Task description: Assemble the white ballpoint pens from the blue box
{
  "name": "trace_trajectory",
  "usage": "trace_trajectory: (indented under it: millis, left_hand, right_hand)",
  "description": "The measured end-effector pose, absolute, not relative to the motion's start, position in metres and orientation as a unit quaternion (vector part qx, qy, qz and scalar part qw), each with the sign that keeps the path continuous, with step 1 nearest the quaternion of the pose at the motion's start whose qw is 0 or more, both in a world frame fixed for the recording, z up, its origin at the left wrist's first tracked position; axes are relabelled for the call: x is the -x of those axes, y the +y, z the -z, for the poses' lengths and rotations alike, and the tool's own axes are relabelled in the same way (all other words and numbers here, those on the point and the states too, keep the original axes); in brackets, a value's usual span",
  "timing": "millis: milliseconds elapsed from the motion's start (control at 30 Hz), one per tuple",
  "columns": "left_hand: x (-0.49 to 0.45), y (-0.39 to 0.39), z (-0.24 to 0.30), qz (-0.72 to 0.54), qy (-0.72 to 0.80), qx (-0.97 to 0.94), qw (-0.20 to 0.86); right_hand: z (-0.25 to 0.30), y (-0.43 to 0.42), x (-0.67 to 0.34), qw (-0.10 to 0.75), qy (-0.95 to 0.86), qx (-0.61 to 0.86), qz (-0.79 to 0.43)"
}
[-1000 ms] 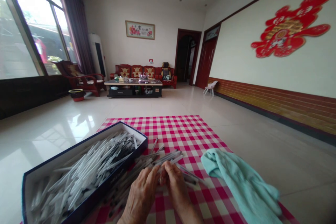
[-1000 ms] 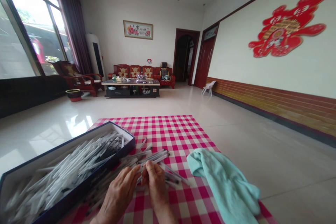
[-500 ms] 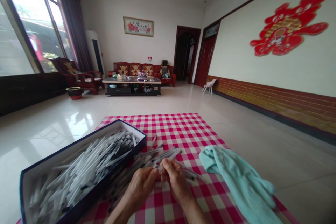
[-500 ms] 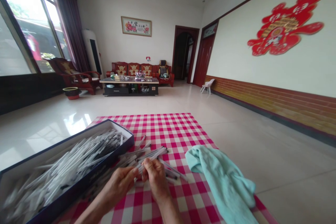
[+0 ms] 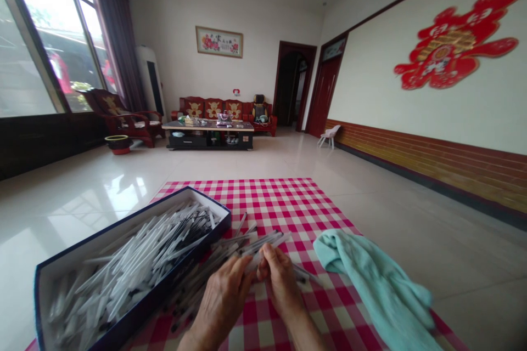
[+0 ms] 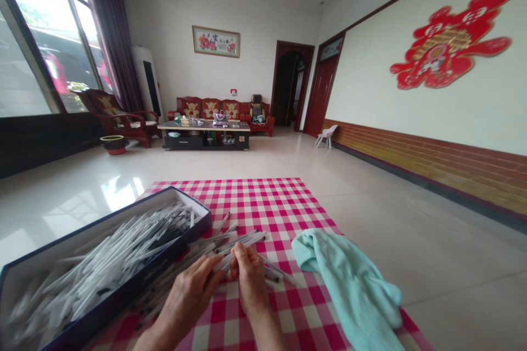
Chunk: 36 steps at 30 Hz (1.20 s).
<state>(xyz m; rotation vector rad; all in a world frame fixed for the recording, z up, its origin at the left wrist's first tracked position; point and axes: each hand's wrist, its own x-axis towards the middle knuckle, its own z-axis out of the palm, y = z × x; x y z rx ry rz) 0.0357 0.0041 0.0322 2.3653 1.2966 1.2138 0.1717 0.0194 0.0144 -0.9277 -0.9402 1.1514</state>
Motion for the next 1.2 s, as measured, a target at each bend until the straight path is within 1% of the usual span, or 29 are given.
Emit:
trace_trajectory:
  millis: [100,200,433,533,600,633,667,733,800,833,867,933,1000,1033,1067,1100,1200]
  left_hand:
    - [-0.034,0.004,-0.026,-0.410,0.423,-0.807,-0.043]
    - [-0.034,0.002,-0.029,-0.419,0.411,-0.804,-0.098]
    - [-0.035,-0.003,-0.031,-0.411,0.416,-0.801,-0.124]
    - [-0.036,-0.003,-0.027,-0.413,0.431,-0.798,-0.085]
    - [-0.037,-0.003,-0.029,-0.420,0.453,-0.786,0.011]
    - [-0.038,-0.003,-0.031,-0.420,0.465,-0.774,0.090]
    - [-0.039,-0.002,-0.033,-0.415,0.473,-0.752,0.194]
    - [-0.039,0.000,-0.040,-0.393,0.469,-0.652,0.448]
    - [-0.038,0.003,-0.046,-0.350,0.427,-0.478,0.683]
    - [-0.037,0.005,-0.048,-0.323,0.400,-0.386,0.766]
    - [-0.036,0.006,-0.050,-0.298,0.374,-0.308,0.823]
    - [-0.036,0.007,-0.053,-0.254,0.336,-0.224,0.879]
    - [-0.038,0.005,-0.054,-0.259,0.343,-0.241,0.870]
    - [-0.040,0.004,-0.054,-0.285,0.367,-0.292,0.836]
    - [-0.042,0.002,-0.053,-0.321,0.400,-0.364,0.777]
    - [-0.044,0.000,-0.053,-0.359,0.436,-0.450,0.692]
    - [-0.045,-0.002,-0.048,-0.435,0.489,-0.673,0.344]
  right_hand:
    - [-0.014,0.019,-0.166,0.646,-0.377,0.389,-0.538]
    - [-0.016,0.019,-0.161,0.647,-0.357,0.375,-0.560]
    - [-0.020,0.017,-0.159,0.638,-0.367,0.363,-0.571]
    - [-0.022,0.017,-0.162,0.634,-0.387,0.365,-0.561]
    - [-0.023,0.017,-0.165,0.632,-0.401,0.367,-0.553]
    - [-0.024,0.017,-0.166,0.631,-0.407,0.367,-0.549]
    - [-0.025,0.017,-0.168,0.630,-0.412,0.368,-0.545]
    - [-0.026,0.016,-0.171,0.628,-0.419,0.371,-0.541]
    - [-0.028,0.015,-0.171,0.626,-0.424,0.373,-0.538]
    - [-0.029,0.015,-0.171,0.626,-0.425,0.375,-0.536]
    - [-0.029,0.014,-0.171,0.625,-0.426,0.376,-0.535]
    - [-0.030,0.014,-0.171,0.626,-0.428,0.378,-0.532]
    - [-0.030,0.014,-0.172,0.628,-0.426,0.382,-0.528]
    - [-0.029,0.015,-0.173,0.630,-0.424,0.384,-0.525]
    - [-0.029,0.015,-0.174,0.633,-0.422,0.388,-0.521]
    - [-0.028,0.017,-0.175,0.636,-0.419,0.392,-0.516]
    - [-0.025,0.020,-0.177,0.644,-0.409,0.405,-0.503]
